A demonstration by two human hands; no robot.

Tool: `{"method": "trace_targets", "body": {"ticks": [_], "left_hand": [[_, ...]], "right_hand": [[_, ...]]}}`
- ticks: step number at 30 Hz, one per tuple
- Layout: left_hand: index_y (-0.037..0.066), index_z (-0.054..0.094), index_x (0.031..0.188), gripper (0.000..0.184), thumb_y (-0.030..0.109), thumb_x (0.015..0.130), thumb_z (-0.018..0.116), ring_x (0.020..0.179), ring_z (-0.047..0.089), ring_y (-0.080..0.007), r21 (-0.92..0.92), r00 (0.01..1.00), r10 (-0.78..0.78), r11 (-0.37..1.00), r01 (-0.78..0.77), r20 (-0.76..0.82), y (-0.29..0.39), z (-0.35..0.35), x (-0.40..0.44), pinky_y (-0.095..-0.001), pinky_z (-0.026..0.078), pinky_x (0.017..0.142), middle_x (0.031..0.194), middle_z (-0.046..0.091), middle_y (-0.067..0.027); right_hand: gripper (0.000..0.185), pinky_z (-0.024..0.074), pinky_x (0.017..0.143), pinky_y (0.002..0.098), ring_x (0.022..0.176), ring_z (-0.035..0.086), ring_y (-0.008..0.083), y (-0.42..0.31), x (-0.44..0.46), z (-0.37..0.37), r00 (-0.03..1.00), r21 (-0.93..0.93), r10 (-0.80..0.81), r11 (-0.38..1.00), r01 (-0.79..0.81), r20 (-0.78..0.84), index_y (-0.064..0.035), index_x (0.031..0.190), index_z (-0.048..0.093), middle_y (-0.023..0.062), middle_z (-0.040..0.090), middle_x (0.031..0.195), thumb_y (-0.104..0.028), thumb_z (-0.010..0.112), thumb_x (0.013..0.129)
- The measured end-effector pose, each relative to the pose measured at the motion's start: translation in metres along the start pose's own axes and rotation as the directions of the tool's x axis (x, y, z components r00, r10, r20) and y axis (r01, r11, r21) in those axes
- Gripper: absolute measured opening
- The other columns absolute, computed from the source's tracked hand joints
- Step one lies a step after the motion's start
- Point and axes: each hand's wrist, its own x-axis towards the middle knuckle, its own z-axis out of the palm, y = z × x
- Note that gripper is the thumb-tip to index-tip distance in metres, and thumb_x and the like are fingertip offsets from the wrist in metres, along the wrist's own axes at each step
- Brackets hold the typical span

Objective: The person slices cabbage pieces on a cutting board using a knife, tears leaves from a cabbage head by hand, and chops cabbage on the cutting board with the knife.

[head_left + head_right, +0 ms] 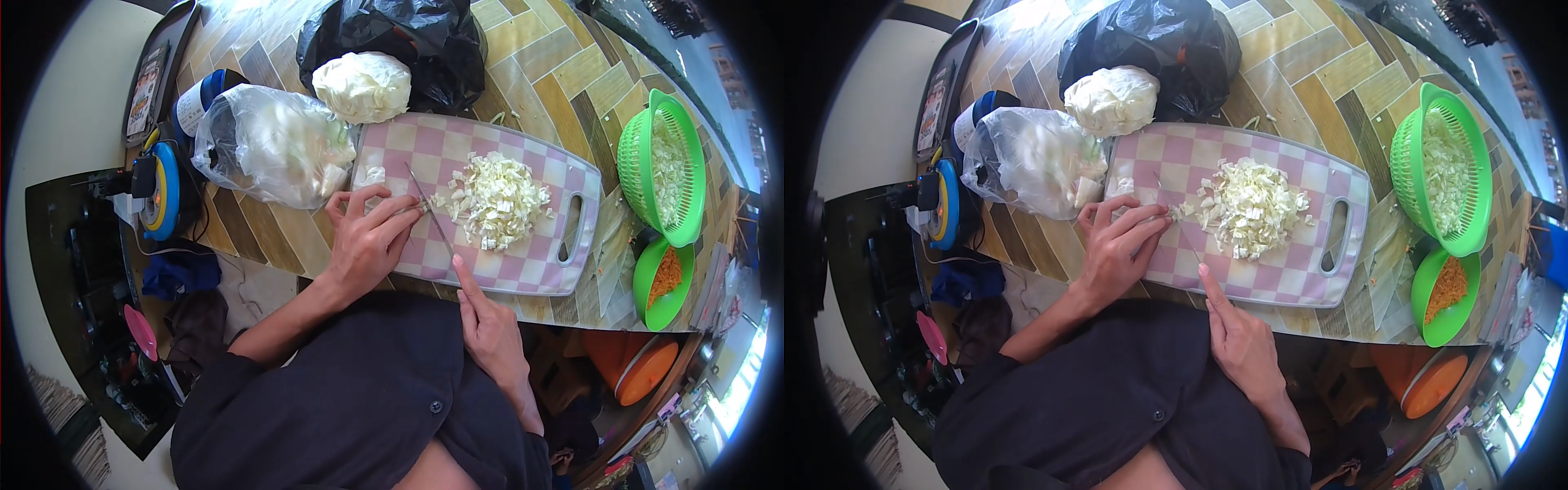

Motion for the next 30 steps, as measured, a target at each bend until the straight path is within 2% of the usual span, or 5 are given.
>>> {"method": "trace_targets", "body": {"ticks": [6, 15, 30], "left_hand": [[0.017, 0.077, 0.105, 0.02, 0.014, 0.086, 0.081, 0.114, 0.06, -0.0199, -0.02, 1.0, 0.01, 1.0, -0.01, 0.004, -0.001, 0.0, 0.0, -0.0465, 0.031, 0.1, 0.118, 0.073, 0.008], [0.016, 0.076, 0.107, 0.02, 0.014, 0.088, 0.08, 0.118, 0.058, -0.023, -0.017, 0.999, -0.014, 1.0, 0.013, -0.032, 0.002, 0.001, 0.001, -0.0471, 0.031, 0.098, 0.116, 0.071, 0.0054], [0.016, 0.076, 0.106, 0.019, 0.014, 0.088, 0.079, 0.116, 0.059, -0.0229, -0.015, 1.0, 0.015, 1.0, -0.015, 0.001, -0.003, -0.001, 0.002, -0.0476, 0.033, 0.099, 0.116, 0.071, 0.0054]], "right_hand": [[0.063, 0.0516, 0.067, 0.0514, 0.069, 0.066, 0.0436, -0.003, -0.003, -0.01, 1.0, 0.057, -0.01, 0.998, 0.009, 0.01, -0.0298, 0.161, 0.044, 0.022, 0.066, 0.076, -0.012, 0.06, 0.104], [0.061, 0.0528, 0.067, 0.0516, 0.073, 0.068, 0.044, -0.006, -0.017, -0.018, 1.0, 0.083, 0.012, 0.996, -0.013, 0.017, -0.0292, 0.16, 0.046, 0.0234, 0.068, 0.079, -0.012, 0.06, 0.103], [0.06, 0.0518, 0.068, 0.0533, 0.073, 0.067, 0.0456, -0.004, -0.01, -0.01, 0.999, 0.075, 0.033, 0.997, -0.035, 0.022, -0.0321, 0.16, 0.045, 0.0245, 0.067, 0.077, -0.016, 0.059, 0.105]]}}
